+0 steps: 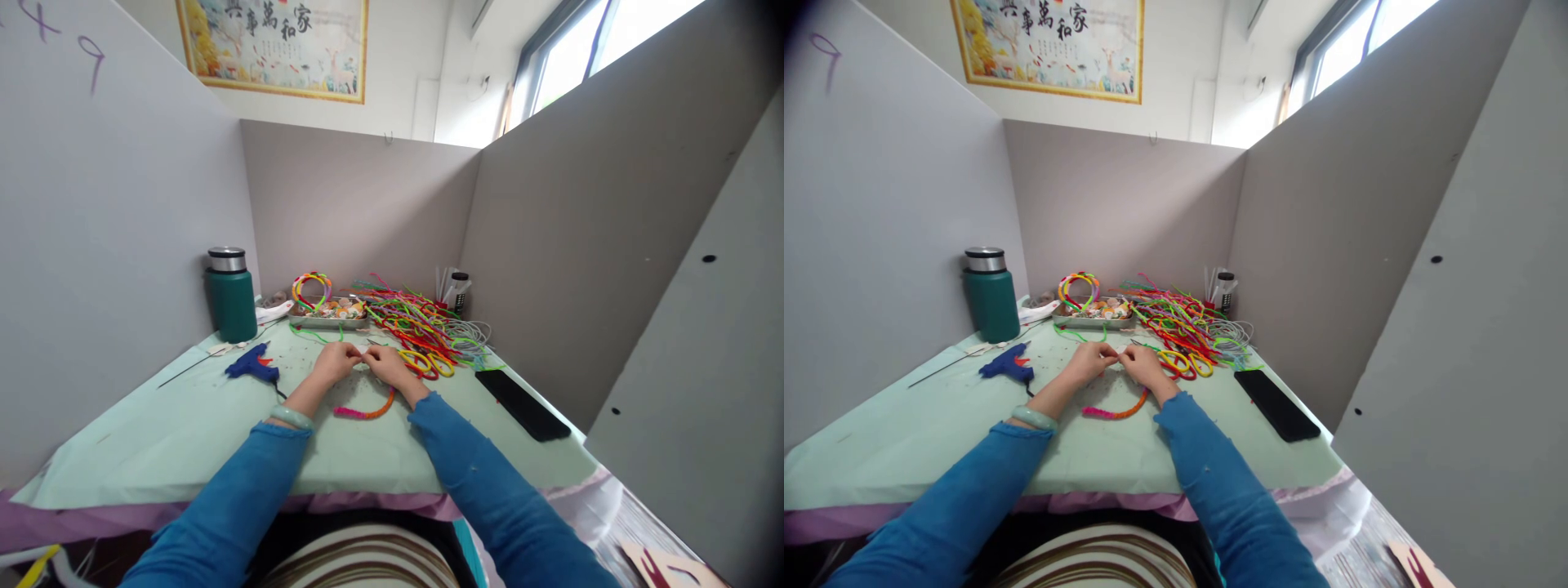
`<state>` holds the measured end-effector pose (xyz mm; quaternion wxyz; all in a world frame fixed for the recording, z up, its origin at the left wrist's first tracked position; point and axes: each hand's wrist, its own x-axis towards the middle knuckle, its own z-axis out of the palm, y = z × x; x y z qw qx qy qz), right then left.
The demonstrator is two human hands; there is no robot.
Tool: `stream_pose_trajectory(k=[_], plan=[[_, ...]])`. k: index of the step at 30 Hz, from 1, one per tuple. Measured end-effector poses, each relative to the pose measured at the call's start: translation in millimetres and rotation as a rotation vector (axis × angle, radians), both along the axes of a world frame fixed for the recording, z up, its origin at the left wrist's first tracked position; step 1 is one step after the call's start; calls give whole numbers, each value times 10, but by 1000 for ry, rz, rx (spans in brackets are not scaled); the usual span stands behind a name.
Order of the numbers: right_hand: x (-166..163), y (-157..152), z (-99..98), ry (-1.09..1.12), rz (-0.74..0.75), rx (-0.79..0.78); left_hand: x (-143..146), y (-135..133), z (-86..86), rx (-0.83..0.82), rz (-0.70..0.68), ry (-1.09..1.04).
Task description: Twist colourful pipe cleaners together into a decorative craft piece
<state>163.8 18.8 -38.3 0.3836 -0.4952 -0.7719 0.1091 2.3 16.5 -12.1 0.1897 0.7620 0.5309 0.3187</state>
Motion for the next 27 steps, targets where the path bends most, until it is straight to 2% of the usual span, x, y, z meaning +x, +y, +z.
stream_pose_trajectory(k=[8, 13, 19, 27], plan=[[0, 9, -6, -33, -11, -6, -7, 47, -27, 94, -22, 70], [-1, -9, 6, -43, 0, -11, -16, 63, -51, 67, -40, 125], [3, -15, 5, -47, -5, -4, -19, 85, -76, 15, -34, 78], [-6, -25, 22, -48, -8, -6, -16, 71, -67, 30, -51, 75]])
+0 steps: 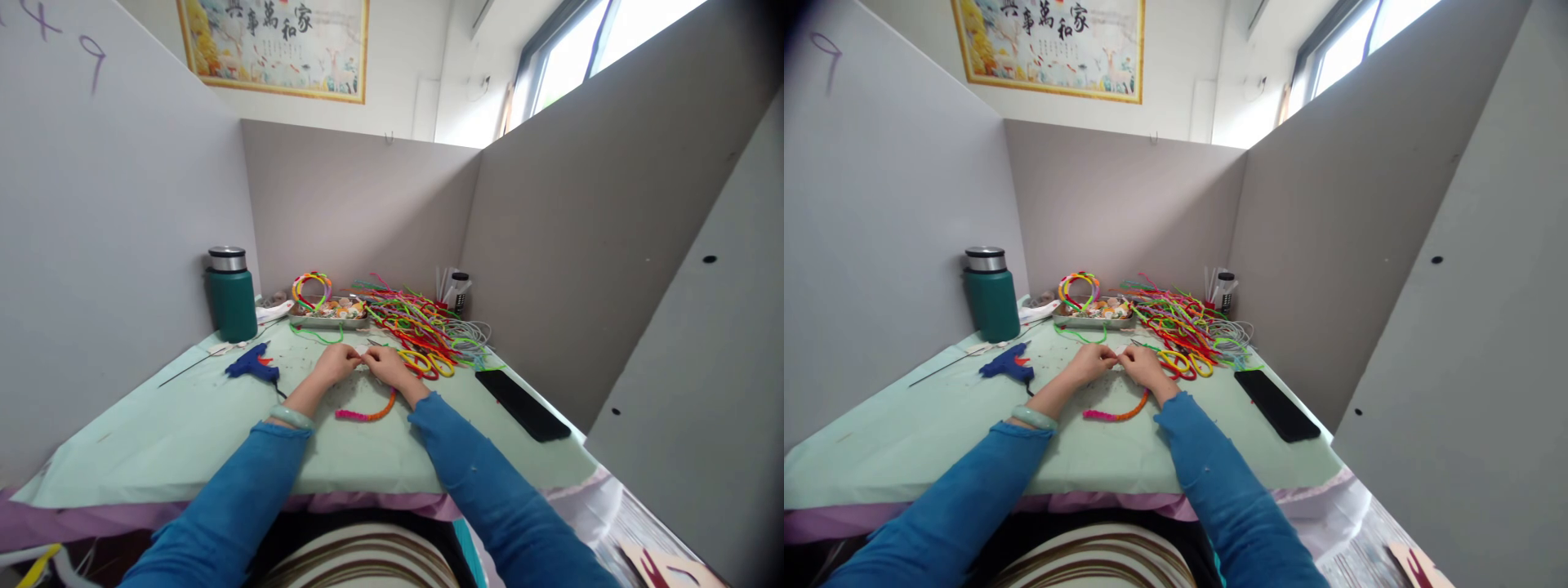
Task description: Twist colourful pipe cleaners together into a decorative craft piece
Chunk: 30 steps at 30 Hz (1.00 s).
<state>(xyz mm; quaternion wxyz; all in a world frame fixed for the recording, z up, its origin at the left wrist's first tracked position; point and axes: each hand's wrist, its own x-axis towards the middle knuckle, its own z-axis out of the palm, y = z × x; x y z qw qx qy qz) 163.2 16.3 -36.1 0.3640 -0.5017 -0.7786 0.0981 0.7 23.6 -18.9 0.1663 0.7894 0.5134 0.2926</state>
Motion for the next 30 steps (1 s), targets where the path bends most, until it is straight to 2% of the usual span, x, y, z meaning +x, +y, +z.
stream_pose_trajectory(k=[4, 9, 17, 21, 26, 30], plan=[[1, 10, -11, -3, 5, 1, 3, -22, 15, -11, -1, 19], [4, 16, -21, -2, 12, -5, 12, -63, 45, -101, 9, -45], [17, 46, -51, 54, 22, 5, 55, -245, 184, -334, 62, -235], [9, 25, -41, 60, 44, 19, 51, -283, 223, -385, 106, -263], [1, -8, -17, 75, 75, 13, 37, -264, 220, -448, 84, -264], [4, -15, -13, 70, 71, 5, 35, -273, 215, -418, 83, -288]])
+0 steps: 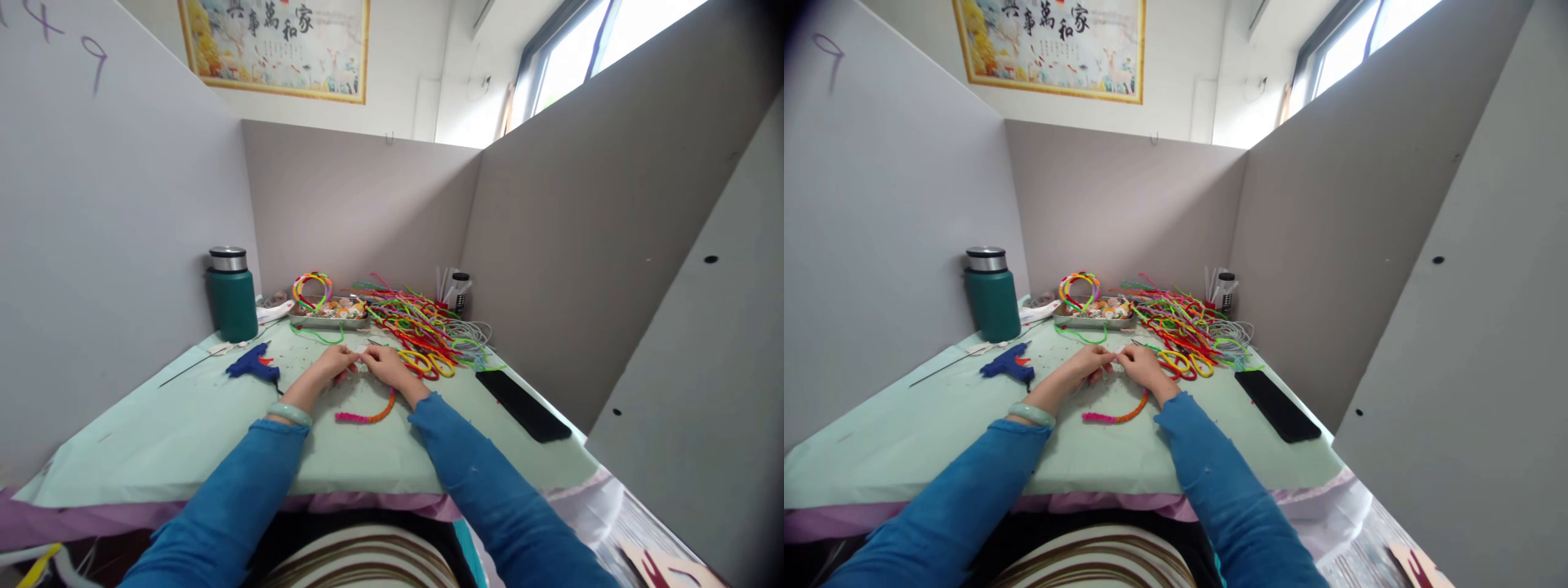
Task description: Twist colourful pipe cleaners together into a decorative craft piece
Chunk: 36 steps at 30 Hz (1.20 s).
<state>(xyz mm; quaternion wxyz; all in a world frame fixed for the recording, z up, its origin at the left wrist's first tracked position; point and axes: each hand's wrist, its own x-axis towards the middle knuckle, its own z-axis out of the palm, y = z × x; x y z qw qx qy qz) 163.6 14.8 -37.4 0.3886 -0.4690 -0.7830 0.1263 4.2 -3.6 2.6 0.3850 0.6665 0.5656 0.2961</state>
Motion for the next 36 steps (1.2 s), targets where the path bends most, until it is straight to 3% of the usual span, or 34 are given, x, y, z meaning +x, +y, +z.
stream_pose_trajectory(k=[11, 36], plan=[[-1, -26, 34, -11, -22, -22, -16, -10, -1, 117, -16, 15], [-1, -7, 26, -41, -40, -41, 1, 100, -80, 116, -13, 67]])
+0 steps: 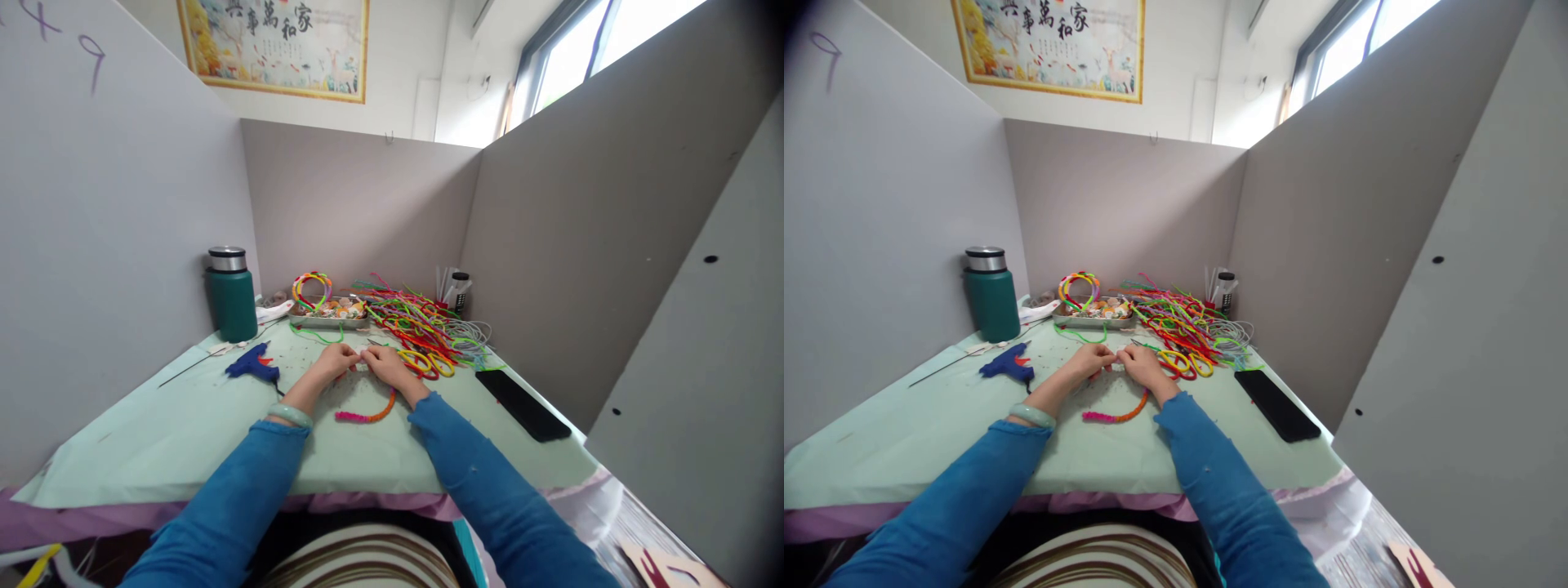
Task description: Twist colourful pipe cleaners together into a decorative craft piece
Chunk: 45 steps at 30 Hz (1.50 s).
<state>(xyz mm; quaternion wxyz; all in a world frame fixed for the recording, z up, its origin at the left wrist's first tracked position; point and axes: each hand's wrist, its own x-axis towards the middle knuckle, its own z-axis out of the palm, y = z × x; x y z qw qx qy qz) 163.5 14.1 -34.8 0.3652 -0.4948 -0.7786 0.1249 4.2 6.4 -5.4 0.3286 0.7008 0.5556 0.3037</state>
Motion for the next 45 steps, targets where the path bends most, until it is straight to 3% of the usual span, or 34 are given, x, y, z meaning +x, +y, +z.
stream_pose_trajectory(k=[45], plan=[[-6, -4, 10, 11, 11, 6, -18, 50, -42, 9, -29, 9]])
